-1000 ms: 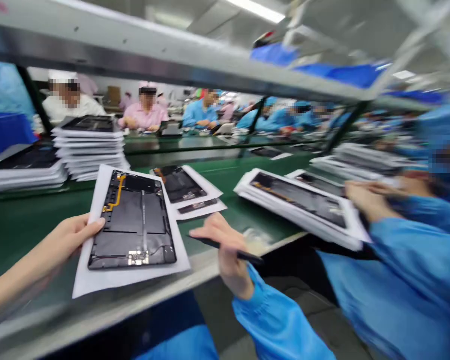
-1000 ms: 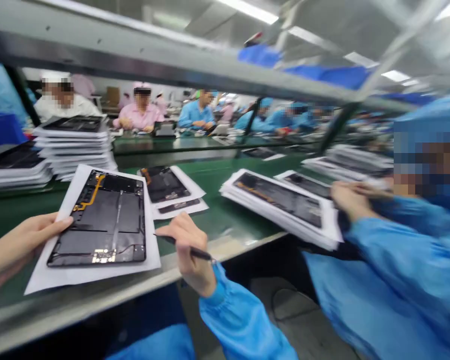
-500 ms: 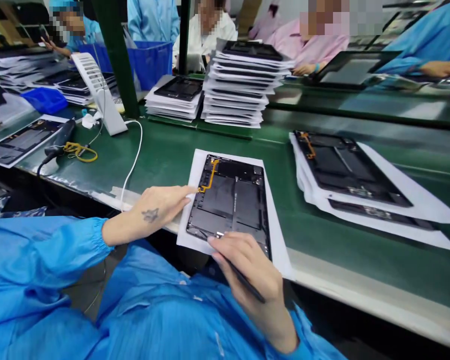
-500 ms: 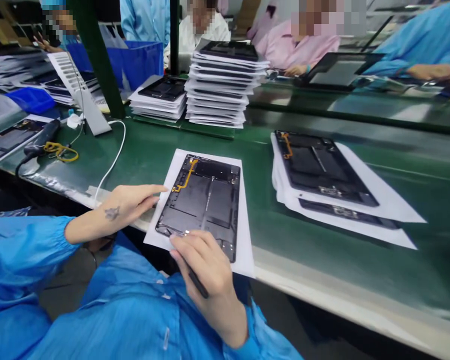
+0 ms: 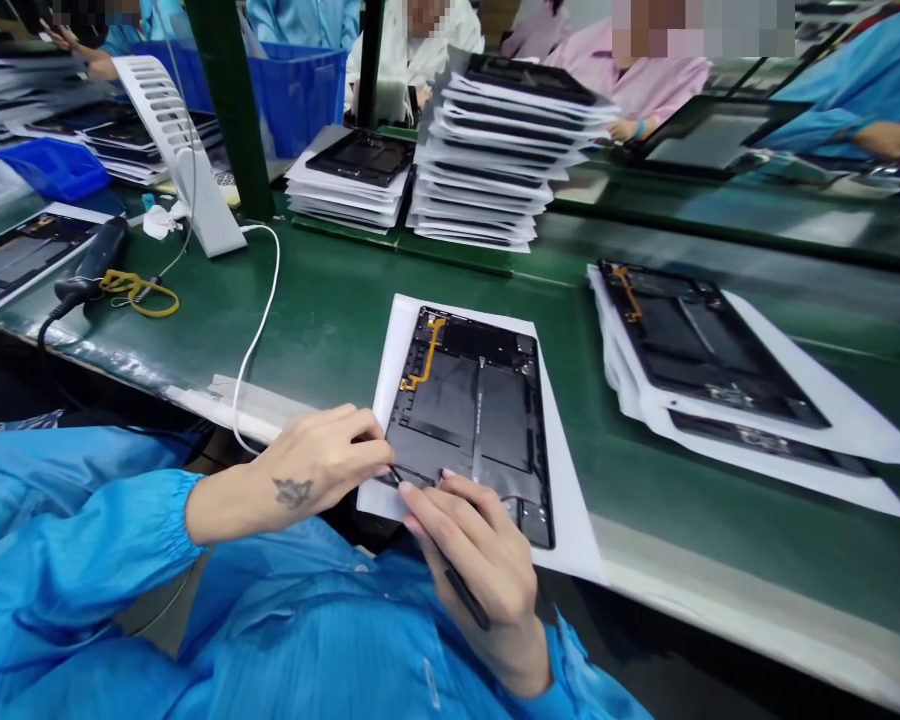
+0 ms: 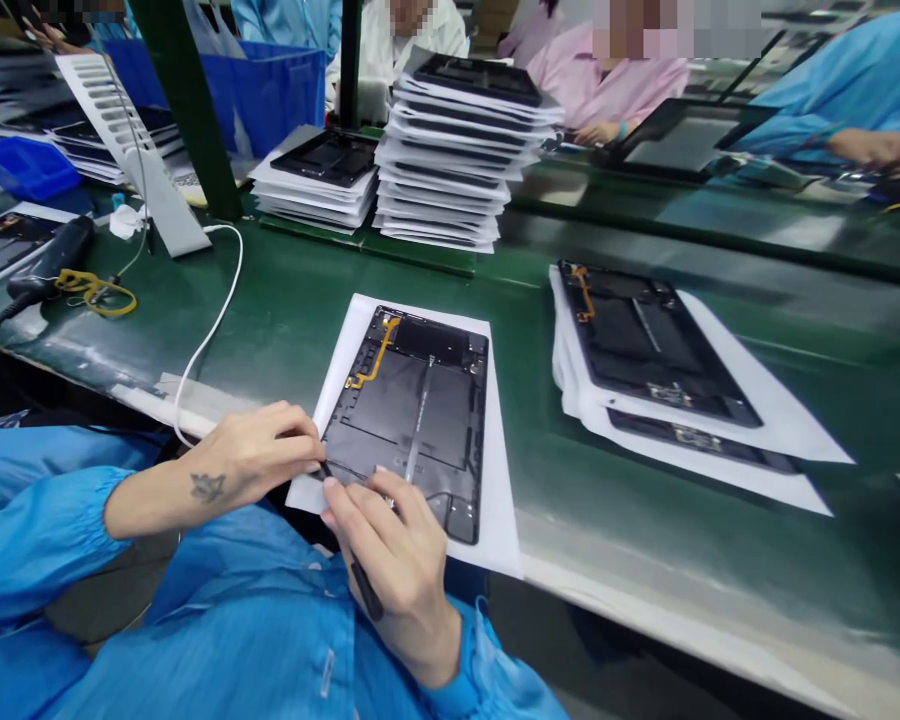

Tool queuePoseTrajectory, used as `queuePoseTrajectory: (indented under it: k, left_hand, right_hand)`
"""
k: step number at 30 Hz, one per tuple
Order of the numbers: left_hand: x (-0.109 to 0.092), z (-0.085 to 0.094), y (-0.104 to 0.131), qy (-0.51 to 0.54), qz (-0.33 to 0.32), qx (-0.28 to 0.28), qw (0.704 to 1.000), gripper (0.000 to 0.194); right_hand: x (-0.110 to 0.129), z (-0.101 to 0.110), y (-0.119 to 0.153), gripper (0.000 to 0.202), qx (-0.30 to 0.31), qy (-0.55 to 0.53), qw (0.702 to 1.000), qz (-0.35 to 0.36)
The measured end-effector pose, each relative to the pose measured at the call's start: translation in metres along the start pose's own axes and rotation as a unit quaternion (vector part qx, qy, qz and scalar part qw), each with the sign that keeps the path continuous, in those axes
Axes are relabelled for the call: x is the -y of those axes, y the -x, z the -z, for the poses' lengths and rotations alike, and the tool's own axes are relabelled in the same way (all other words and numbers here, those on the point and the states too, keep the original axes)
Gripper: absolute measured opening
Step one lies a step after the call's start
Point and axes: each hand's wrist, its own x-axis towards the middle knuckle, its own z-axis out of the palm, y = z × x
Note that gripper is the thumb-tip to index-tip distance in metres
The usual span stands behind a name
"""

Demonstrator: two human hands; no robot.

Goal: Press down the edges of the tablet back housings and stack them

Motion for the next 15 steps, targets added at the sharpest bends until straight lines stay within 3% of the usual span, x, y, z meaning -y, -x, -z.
queuePoseTrajectory:
  k: [3, 5, 8, 12, 15]
  left_hand:
    - [-0.003, -0.003, -0.002, -0.054, -0.028, -0.013, 0.998, 0.019]
    - [-0.003, -0.004, -0.004, -0.064, -0.051, -0.046, 0.996, 0.019]
    - [-0.005, -0.001, -0.007, -0.072, -0.116, -0.1, 0.986, 0.022]
    - [-0.007, 0.004, -0.01, -0.06, -0.186, -0.131, 0.972, 0.023]
    - [-0.008, 0.003, -0.008, -0.017, -0.194, -0.121, 0.973, 0.019]
  right_hand:
    - [0.002, 0.006, 0.001, 0.033, -0.009, -0.012, 1.0, -0.018]
    - [0.003, 0.014, -0.001, 0.026, -0.03, -0.021, 0.998, -0.042]
    - [0.002, 0.022, -0.008, 0.032, -0.051, -0.027, 0.996, -0.064]
    - [-0.005, 0.016, -0.025, 0.028, 0.057, -0.012, 0.996, -0.072]
    - [-0.007, 0.005, -0.032, 0.016, 0.065, -0.035, 0.995, -0.072]
